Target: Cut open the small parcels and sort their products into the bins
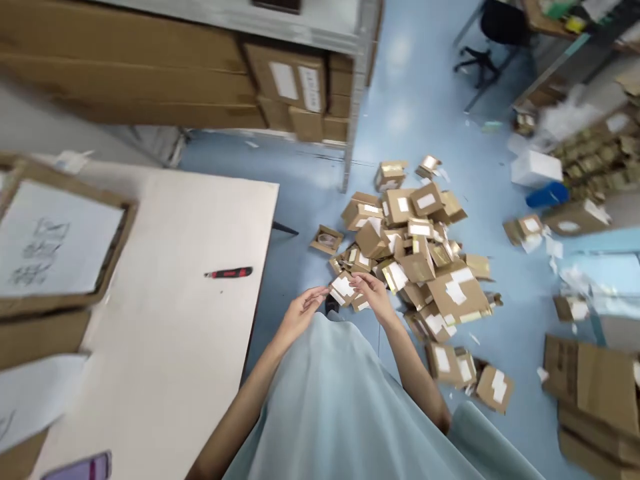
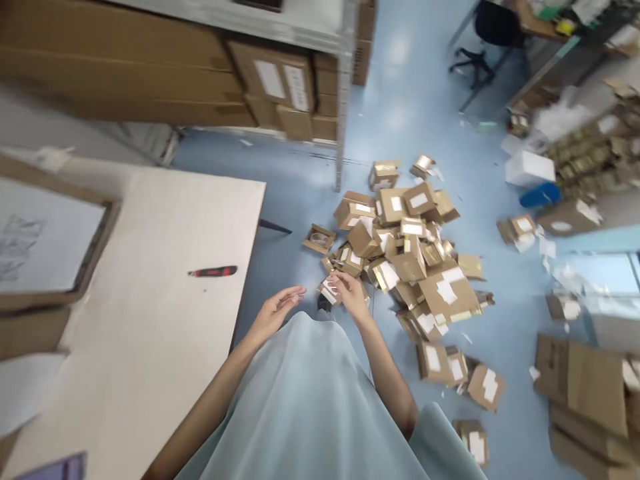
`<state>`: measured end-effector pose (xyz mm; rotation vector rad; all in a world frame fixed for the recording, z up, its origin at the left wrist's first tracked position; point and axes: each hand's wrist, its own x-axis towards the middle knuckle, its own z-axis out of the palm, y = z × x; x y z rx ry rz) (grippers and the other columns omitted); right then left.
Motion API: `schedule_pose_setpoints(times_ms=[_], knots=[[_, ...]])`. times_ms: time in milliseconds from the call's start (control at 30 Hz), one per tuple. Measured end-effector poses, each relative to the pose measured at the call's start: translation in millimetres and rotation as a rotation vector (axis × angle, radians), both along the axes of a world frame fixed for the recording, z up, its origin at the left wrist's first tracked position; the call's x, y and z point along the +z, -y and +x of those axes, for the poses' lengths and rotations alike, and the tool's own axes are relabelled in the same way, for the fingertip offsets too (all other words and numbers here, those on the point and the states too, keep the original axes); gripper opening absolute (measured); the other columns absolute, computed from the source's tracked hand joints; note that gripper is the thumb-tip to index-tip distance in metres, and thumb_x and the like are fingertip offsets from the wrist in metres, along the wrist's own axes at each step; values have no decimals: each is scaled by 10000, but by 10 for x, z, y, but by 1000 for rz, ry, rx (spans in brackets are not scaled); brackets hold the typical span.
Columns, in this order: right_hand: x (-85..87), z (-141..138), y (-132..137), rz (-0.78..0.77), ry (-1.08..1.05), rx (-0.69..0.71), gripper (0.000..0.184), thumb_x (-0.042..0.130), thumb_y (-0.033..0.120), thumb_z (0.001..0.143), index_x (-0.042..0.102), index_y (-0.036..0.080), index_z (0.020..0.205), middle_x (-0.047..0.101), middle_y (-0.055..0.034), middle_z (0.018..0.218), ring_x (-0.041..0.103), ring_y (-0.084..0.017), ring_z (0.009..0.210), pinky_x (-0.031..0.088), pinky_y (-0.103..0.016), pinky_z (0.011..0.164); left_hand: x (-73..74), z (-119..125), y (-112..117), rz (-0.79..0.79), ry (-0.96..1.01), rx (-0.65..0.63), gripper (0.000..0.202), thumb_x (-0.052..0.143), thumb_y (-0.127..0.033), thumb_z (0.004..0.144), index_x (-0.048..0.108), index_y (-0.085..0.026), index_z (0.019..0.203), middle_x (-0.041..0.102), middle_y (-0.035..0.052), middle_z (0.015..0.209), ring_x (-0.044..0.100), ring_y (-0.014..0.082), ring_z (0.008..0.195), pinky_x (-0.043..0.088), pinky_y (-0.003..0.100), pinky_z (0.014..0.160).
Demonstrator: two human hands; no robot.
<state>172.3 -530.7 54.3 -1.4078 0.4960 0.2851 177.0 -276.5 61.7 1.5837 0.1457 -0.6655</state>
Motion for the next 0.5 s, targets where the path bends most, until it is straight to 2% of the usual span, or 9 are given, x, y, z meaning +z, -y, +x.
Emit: schedule_pose_setpoints(times_ms=[100, 233, 367, 500], knots=[[-29, 398, -307, -29, -1, 225, 606, 852, 763, 844, 840, 251, 1168, 888, -113, 1183, 839, -316, 1111, 652, -490, 1060, 13, -281, -467, 1, -30, 311, 856, 808, -894, 830, 779, -204, 1337, 798, 212, 1456, 787, 401, 1336, 566, 614, 1242], [-10, 767, -934, -60, 37, 485, 622, 848, 785, 843, 836, 250, 1159, 885, -126, 1206, 841, -319, 1106, 665, -484, 1021, 102, -724, -997, -16, -47, 686, 839, 839, -871, 819, 787, -210, 1332, 793, 207, 1467, 790, 402, 1322, 586, 611, 1212], [117, 887, -1729, -73, 123, 693, 604, 824, 780, 888, 831, 247, 1172, 878, -138, 1242, 835, -316, 1121, 657, -495, 1045, 235, -1151, -1428, -24, -19, 972, 769, 868, -810, 835, 794, -222, 1325, 795, 183, 1474, 784, 384, 1332, 577, 580, 1230], [266, 806, -2547, -53, 171, 862, 603, 834, 773, 888, 829, 247, 1182, 876, -146, 1244, 834, -328, 1139, 657, -511, 1052, 335, -1533, -1783, -40, 21, 1168, 748, 857, -810, 842, 798, -227, 1307, 794, 170, 1481, 776, 375, 1346, 577, 567, 1235]])
